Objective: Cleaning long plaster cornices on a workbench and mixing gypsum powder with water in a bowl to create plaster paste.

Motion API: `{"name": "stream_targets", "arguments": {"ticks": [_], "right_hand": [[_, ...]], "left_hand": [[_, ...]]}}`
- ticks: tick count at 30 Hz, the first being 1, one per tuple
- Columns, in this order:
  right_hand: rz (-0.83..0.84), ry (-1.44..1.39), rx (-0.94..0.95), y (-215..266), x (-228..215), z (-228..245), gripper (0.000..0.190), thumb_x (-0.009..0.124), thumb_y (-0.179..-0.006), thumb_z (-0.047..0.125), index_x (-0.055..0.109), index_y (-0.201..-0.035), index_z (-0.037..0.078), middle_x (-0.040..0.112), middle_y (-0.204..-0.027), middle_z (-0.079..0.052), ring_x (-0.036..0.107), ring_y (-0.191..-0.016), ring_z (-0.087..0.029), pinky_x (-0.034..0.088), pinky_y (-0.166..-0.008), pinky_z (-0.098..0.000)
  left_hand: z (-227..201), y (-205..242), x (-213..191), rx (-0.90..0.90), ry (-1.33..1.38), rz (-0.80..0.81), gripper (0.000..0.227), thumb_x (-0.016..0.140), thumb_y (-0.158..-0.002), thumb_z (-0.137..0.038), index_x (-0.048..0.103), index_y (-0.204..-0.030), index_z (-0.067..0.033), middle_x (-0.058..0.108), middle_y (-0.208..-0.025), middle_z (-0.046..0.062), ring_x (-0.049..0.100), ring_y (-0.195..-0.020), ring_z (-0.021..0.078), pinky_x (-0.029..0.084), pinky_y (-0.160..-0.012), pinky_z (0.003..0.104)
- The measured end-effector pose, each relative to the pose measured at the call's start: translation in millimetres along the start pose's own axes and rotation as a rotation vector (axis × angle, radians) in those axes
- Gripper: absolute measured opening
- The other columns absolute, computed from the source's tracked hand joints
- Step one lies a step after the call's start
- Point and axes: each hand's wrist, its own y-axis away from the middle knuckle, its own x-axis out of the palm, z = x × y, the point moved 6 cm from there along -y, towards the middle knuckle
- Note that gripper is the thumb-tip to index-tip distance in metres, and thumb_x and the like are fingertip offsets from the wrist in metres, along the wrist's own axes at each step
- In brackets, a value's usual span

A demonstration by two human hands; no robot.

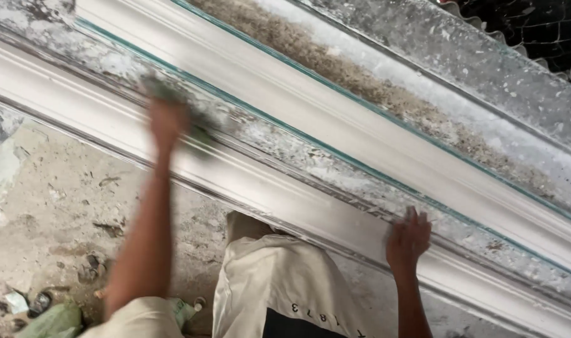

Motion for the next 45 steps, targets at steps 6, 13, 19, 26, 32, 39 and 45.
{"name": "stream_targets", "arguments": {"ticks": [6, 13, 19, 26, 32, 39, 45], "right_hand": [[0.055, 0.284, -0.23, -20.7, 107.6, 20.3, 0.047, 0.049, -0.1, 0.021, 0.049, -0.146, 0.014, 0.028, -0.177, -0.014, 0.021, -0.164, -0.039, 0.019, -0.132, -0.0614], [-0.039, -0.259, 0.316, 28.6, 12.0, 91.6, 0.057, 0.049, -0.106, 0.038, 0.042, -0.155, 0.01, 0.026, -0.166, -0.02, 0.019, -0.155, -0.041, 0.019, -0.123, -0.0561], [-0.064, -0.183, 0.524, 111.6, 43.2, 75.4, 0.058, 0.046, -0.108, 0.037, 0.039, -0.158, 0.007, 0.03, -0.167, -0.022, 0.022, -0.157, -0.04, 0.017, -0.126, -0.0517], [-0.125, -0.721, 0.764, 120.4, 87.5, 99.7, 0.067, 0.051, -0.105, 0.03, 0.025, -0.161, 0.006, 0.041, -0.156, -0.02, 0.047, -0.137, -0.034, 0.039, -0.114, -0.0484], [-0.194, -0.902, 0.952, 147.3, 60.0, 127.9, 0.072, 0.051, -0.103, 0.032, 0.013, -0.163, 0.02, 0.026, -0.162, -0.014, 0.038, -0.139, -0.032, 0.038, -0.108, -0.0541], [-0.166, -1.455, 1.265, 199.6, 100.0, 103.6, 0.072, 0.039, -0.105, 0.046, 0.009, -0.163, 0.018, 0.018, -0.166, -0.021, 0.03, -0.149, -0.046, 0.037, -0.114, -0.0682], [-0.028, -1.785, 1.263, 179.4, 102.8, 136.8, 0.075, 0.022, -0.102, 0.064, 0.019, -0.162, 0.019, 0.028, -0.162, -0.021, 0.034, -0.146, -0.046, 0.033, -0.113, -0.0701]], "left_hand": [[-137.8, 125.4, 207.7, -0.249, 0.323, 0.55, 0.093, 0.066, -0.081, -0.014, 0.018, -0.157, 0.0076, 0.053, -0.136, 0.04, 0.058, -0.122, 0.0494, 0.053, -0.101, 0.051], [80.9, -6.5, -22.7, -0.297, 0.161, 0.443, 0.035, 0.041, -0.1, -0.026, 0.046, -0.126, -0.0029, 0.065, -0.101, 0.021, 0.065, -0.09, 0.0289, 0.055, -0.081, 0.04], [89.7, -63.4, -144.9, -0.545, 0.229, 0.195, 0.057, 0.027, -0.113, -0.043, 0.063, -0.096, -0.0022, 0.074, -0.091, 0.016, 0.075, -0.073, 0.0201, 0.062, -0.07, 0.036], [-116.2, 120.1, 89.2, -0.422, 0.271, 0.954, 0.077, 0.049, -0.092, -0.023, 0.021, -0.161, -0.006, 0.062, -0.132, 0.034, 0.066, -0.111, 0.043, 0.053, -0.097, 0.05], [2.8, 109.1, 40.8, -0.402, 0.309, 1.124, 0.065, 0.045, -0.096, -0.042, 0.04, -0.156, -0.0186, 0.068, -0.126, 0.028, 0.07, -0.105, 0.0371, 0.057, -0.089, 0.048], [79.7, -47.6, -335.0, 0.018, -0.024, 0.009, 0.048, 0.04, -0.118, -0.015, 0.024, -0.161, 0.0021, 0.061, -0.125, 0.019, 0.064, -0.097, 0.022, 0.061, -0.078, 0.032], [90.1, 121.3, -21.9, -0.394, -0.48, 0.466, 0.071, 0.057, -0.096, -0.017, 0.028, -0.16, -0.0056, 0.041, -0.16, 0.02, 0.067, -0.067, 0.0266, 0.059, -0.053, 0.041]]}}
